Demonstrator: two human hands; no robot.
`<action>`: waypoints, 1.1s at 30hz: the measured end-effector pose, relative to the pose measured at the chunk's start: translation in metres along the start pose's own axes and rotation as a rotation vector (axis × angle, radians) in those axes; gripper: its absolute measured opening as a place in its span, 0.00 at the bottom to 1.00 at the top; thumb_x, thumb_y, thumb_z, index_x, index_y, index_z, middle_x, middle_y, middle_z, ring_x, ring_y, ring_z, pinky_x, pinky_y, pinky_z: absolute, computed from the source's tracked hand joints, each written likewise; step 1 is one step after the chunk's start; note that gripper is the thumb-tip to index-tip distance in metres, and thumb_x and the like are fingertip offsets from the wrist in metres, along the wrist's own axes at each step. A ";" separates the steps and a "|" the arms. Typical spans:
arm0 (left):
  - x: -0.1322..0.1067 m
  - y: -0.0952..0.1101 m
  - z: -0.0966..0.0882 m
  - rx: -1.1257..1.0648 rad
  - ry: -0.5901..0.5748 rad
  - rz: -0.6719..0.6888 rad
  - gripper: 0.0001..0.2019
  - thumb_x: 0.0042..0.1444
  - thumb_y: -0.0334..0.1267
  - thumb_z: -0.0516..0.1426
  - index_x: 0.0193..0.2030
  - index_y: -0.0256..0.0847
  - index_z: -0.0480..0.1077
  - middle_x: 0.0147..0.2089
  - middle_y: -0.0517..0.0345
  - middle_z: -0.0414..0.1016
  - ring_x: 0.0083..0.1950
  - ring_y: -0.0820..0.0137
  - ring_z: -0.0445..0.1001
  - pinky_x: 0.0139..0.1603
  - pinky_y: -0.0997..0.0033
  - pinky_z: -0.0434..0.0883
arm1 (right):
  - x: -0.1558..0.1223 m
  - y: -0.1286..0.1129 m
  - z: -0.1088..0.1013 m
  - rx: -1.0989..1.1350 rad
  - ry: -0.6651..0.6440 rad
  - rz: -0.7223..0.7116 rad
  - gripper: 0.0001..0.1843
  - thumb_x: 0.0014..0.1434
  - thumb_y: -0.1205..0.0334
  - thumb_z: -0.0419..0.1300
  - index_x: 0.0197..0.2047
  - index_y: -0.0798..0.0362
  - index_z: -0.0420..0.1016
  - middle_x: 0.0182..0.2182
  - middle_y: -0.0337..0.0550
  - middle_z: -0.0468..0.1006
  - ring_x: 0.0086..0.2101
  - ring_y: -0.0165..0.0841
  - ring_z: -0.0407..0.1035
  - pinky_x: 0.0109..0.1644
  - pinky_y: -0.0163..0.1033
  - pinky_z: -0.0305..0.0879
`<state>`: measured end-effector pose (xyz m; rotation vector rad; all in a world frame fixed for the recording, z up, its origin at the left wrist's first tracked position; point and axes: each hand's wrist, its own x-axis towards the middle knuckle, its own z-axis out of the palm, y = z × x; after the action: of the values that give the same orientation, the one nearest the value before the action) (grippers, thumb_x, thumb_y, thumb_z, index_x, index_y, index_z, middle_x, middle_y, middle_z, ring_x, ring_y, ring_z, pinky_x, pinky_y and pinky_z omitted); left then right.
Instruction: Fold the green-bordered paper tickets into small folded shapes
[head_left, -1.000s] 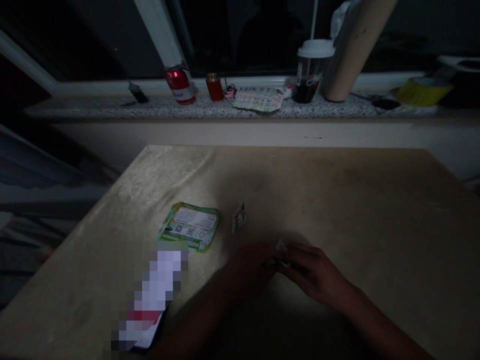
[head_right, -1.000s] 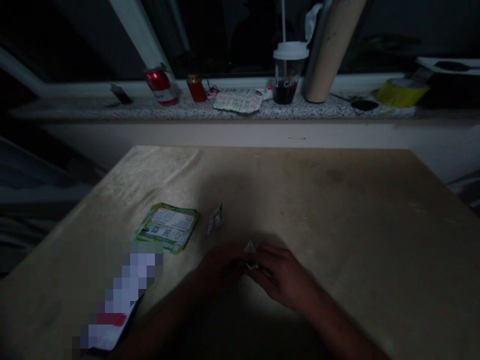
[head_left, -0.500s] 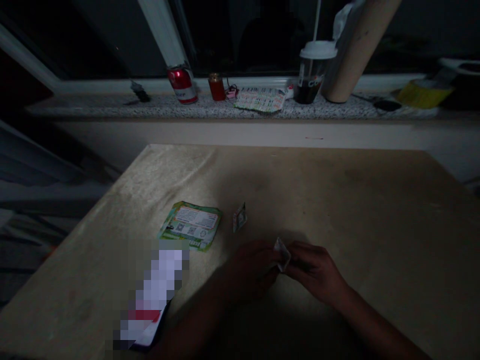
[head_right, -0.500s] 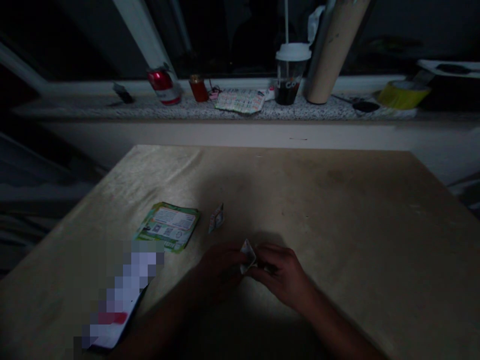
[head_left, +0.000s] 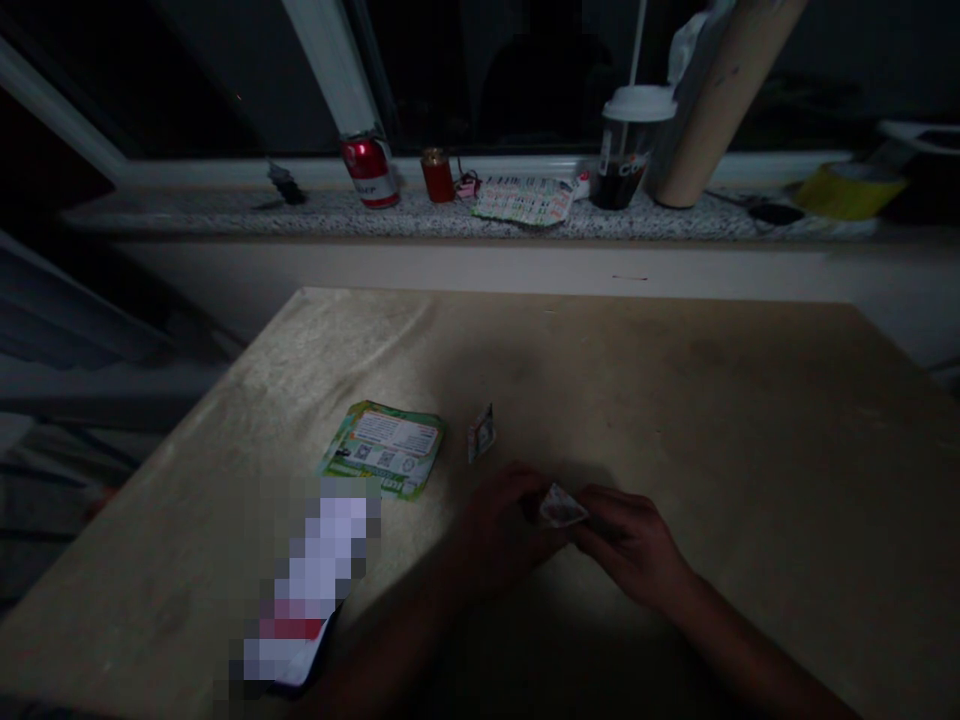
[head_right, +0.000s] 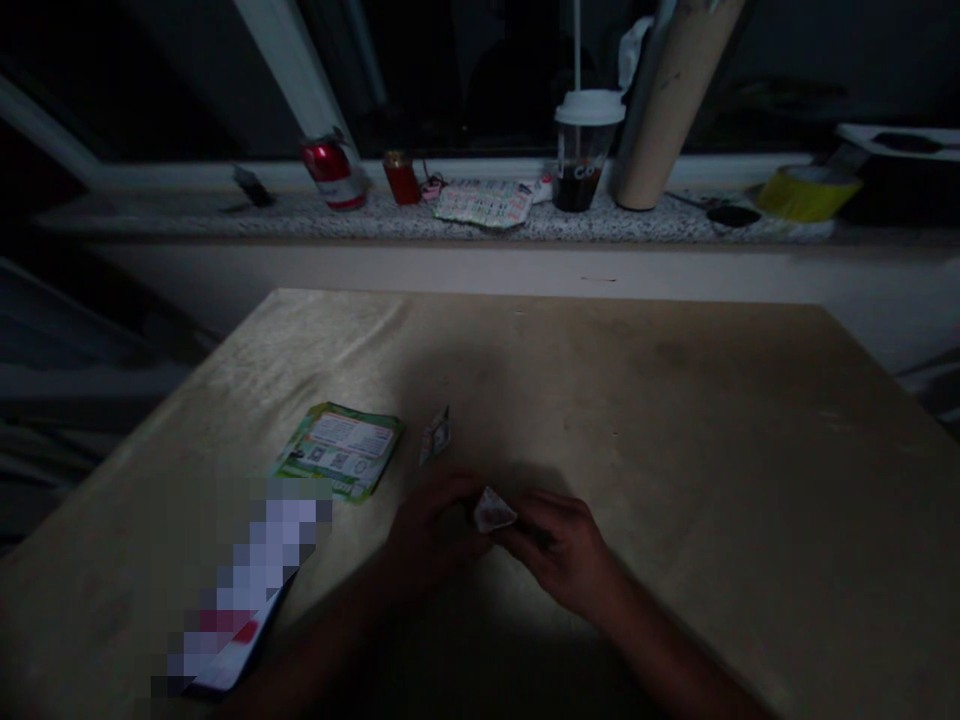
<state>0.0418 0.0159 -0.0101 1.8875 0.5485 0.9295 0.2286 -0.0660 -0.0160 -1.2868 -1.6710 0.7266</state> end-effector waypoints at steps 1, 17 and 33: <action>0.000 -0.001 0.000 -0.010 -0.002 -0.010 0.13 0.58 0.43 0.64 0.45 0.38 0.74 0.37 0.55 0.75 0.35 0.70 0.73 0.36 0.72 0.72 | 0.000 0.000 0.000 -0.002 -0.003 0.003 0.09 0.67 0.58 0.60 0.38 0.52 0.78 0.27 0.41 0.78 0.27 0.31 0.71 0.30 0.34 0.66; -0.005 0.000 0.006 0.024 0.040 -0.089 0.07 0.62 0.35 0.58 0.42 0.38 0.78 0.36 0.54 0.78 0.36 0.69 0.76 0.38 0.72 0.73 | -0.001 0.002 0.004 0.005 -0.008 0.131 0.12 0.65 0.58 0.62 0.31 0.54 0.78 0.22 0.37 0.70 0.22 0.27 0.62 0.24 0.33 0.57; -0.008 -0.007 0.009 -0.066 0.087 -0.152 0.11 0.62 0.43 0.60 0.44 0.38 0.79 0.36 0.52 0.79 0.35 0.68 0.77 0.36 0.71 0.74 | 0.002 -0.001 0.007 0.105 0.030 0.211 0.14 0.62 0.56 0.64 0.28 0.54 0.75 0.20 0.34 0.65 0.21 0.26 0.59 0.24 0.32 0.57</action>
<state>0.0445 0.0087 -0.0219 1.7270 0.6950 0.9218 0.2215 -0.0643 -0.0176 -1.4055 -1.4666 0.9033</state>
